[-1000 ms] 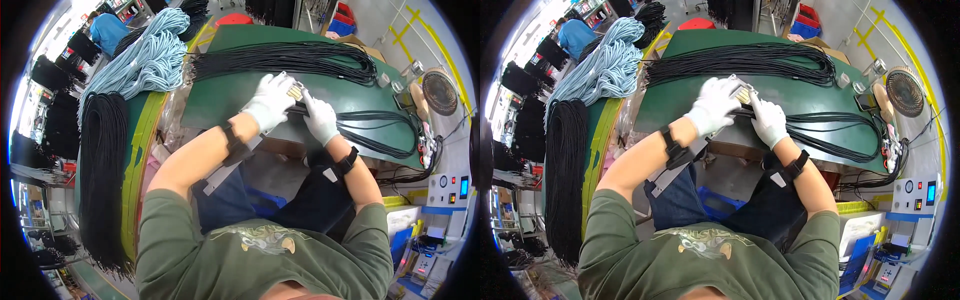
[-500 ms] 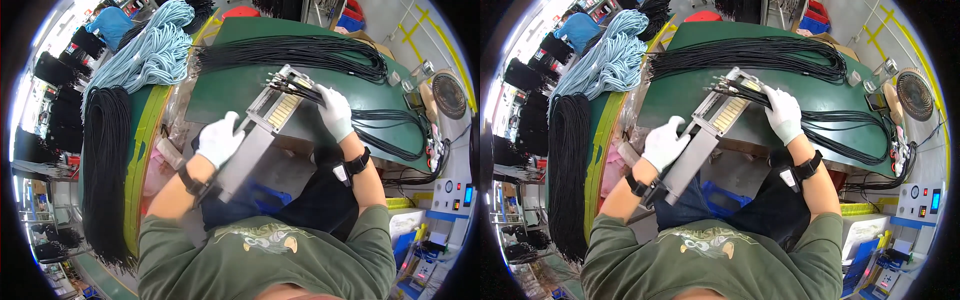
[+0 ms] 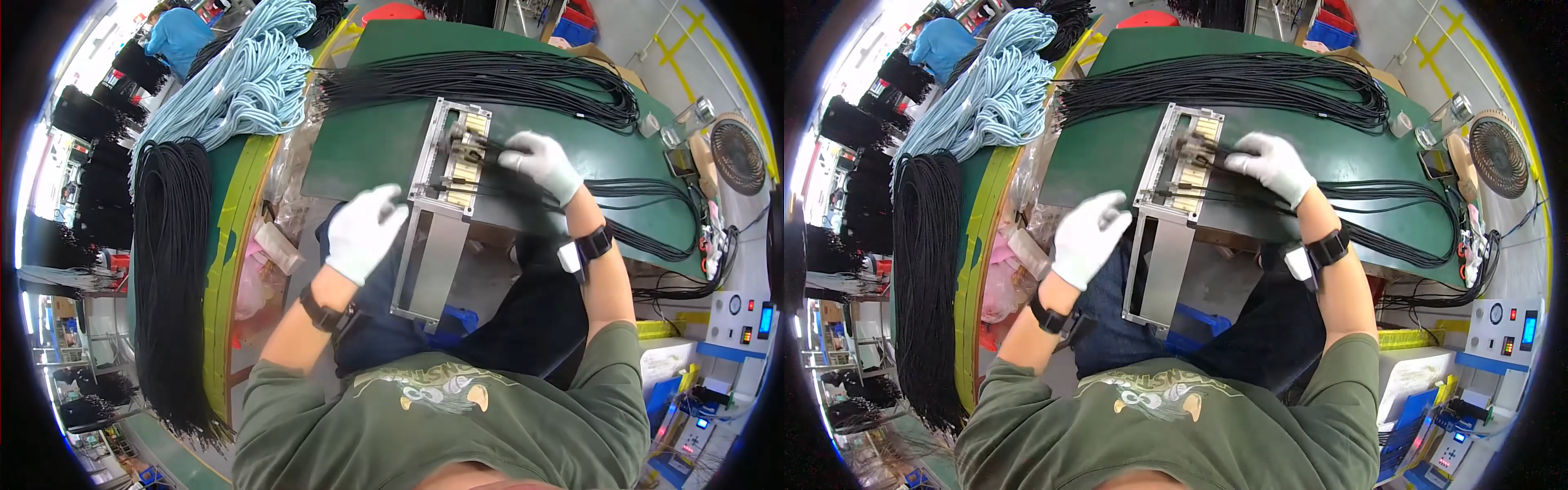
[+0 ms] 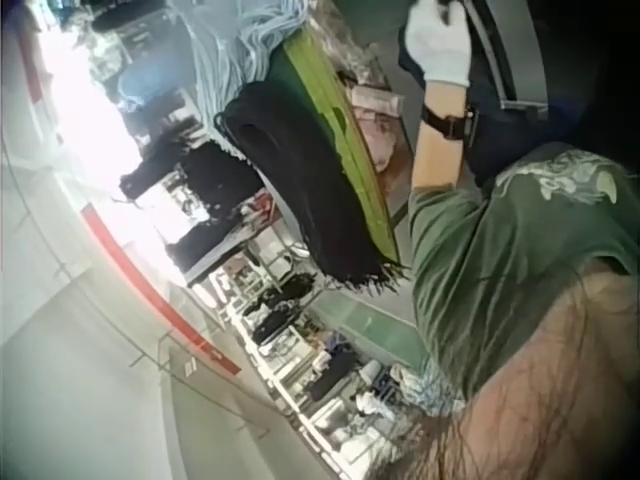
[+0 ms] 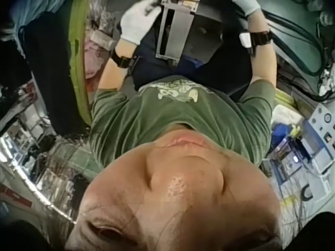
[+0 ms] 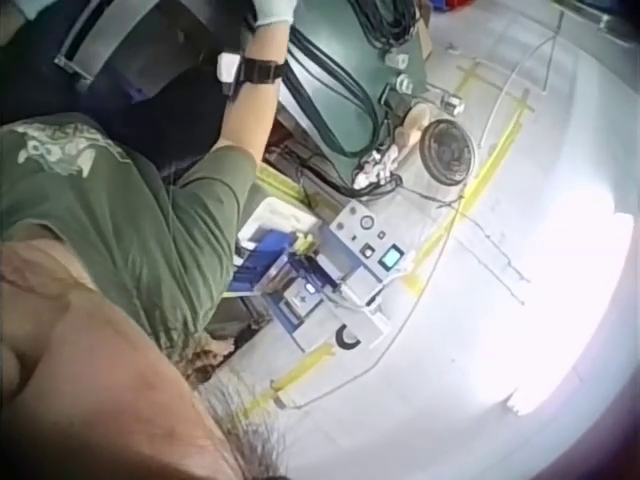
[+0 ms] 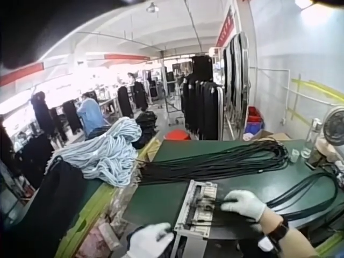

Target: The person removes a metal fixture from a machine, pulls out the processed cables, and picks up a new bundle of wires. They then insert the wires one by one into the fixture's slots and place the loaded fixture back into the machine.

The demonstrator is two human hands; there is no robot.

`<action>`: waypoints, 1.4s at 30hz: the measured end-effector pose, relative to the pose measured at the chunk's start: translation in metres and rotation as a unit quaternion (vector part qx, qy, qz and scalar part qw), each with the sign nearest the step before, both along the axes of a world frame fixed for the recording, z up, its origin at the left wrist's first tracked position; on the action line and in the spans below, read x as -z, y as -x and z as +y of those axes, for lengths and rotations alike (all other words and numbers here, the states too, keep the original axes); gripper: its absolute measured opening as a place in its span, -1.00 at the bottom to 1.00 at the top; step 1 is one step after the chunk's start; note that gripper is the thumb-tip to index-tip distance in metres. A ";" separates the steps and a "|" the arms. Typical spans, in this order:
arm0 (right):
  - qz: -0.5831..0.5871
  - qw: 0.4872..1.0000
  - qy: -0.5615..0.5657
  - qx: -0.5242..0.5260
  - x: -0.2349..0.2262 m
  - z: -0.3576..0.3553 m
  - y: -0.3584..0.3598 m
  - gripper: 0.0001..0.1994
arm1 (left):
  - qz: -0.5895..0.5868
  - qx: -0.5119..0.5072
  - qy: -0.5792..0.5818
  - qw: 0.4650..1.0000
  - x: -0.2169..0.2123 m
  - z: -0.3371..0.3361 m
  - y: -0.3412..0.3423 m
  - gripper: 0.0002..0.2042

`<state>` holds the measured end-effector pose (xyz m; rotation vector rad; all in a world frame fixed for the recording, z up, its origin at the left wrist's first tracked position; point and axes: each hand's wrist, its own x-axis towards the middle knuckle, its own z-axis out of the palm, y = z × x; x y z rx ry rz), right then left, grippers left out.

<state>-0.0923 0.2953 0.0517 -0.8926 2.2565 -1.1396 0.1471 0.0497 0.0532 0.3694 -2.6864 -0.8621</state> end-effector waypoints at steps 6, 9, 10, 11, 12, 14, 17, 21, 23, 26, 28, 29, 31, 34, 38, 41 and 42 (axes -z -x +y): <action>0.333 0.941 0.056 -0.011 -0.020 -0.015 -0.031 -0.76 | 0.162 0.043 -0.005 0.986 0.017 -0.029 0.042 -0.80; 0.337 0.939 0.028 -0.066 -0.008 -0.015 -0.048 -0.81 | 0.160 0.052 -0.019 0.986 0.023 -0.017 0.055 -0.82; 0.376 0.925 -0.002 -0.051 0.001 -0.016 -0.050 -0.84 | 0.161 0.044 -0.023 0.986 0.026 -0.014 0.056 -0.83; 0.413 0.909 -0.032 -0.037 0.004 -0.018 -0.052 -0.86 | 0.162 0.036 -0.028 0.986 0.029 -0.012 0.057 -0.84; 0.412 0.910 -0.033 -0.038 0.004 -0.018 -0.051 -0.86 | 0.162 0.027 -0.033 0.986 0.032 -0.010 0.058 -0.84; 0.419 0.907 0.004 -0.034 -0.003 -0.016 -0.048 -0.86 | 0.171 0.028 -0.028 0.984 0.032 -0.009 0.059 -0.86; 0.414 0.909 0.028 -0.042 -0.005 -0.018 -0.048 -0.86 | 0.191 0.031 -0.015 0.981 0.029 -0.010 0.060 -0.90; 0.392 0.916 0.064 -0.057 -0.008 -0.026 -0.063 -0.84 | 0.195 0.097 -0.091 0.972 0.023 -0.008 0.058 -0.91; 0.381 0.915 0.121 -0.056 -0.010 -0.039 -0.078 -0.81 | 0.198 0.175 -0.074 0.962 0.018 -0.005 0.054 -0.93; 0.320 0.939 0.105 -0.073 -0.003 -0.050 -0.096 -0.80 | 0.213 0.199 -0.077 0.954 0.019 -0.007 0.053 -0.94; 0.287 0.949 0.099 -0.084 -0.002 -0.048 -0.097 -0.80 | 0.241 0.162 -0.093 0.952 0.022 -0.013 0.051 -0.94; 0.218 0.970 0.091 -0.064 -0.005 -0.039 -0.090 -0.81 | 0.240 0.159 -0.093 0.953 0.023 -0.015 0.049 -0.94; 0.079 0.994 0.070 -0.021 -0.008 -0.024 -0.078 -0.83 | 0.216 0.134 -0.104 0.961 0.026 -0.018 0.049 -0.94; 0.209 0.975 0.044 -0.055 -0.005 -0.023 -0.077 -0.88 | 0.194 0.114 -0.089 0.970 0.027 -0.018 0.050 -0.93; 0.336 0.940 0.016 -0.058 -0.009 -0.022 -0.081 -0.92 | 0.168 0.085 -0.047 0.981 0.029 -0.016 0.052 -0.89; 0.386 0.921 0.012 -0.049 -0.010 -0.024 -0.082 -0.91 | 0.151 0.061 -0.050 0.985 0.032 -0.017 0.053 -0.86; 0.403 0.914 0.013 -0.048 -0.010 -0.024 -0.082 -0.90 | 0.149 0.061 -0.048 0.986 0.034 -0.017 0.054 -0.86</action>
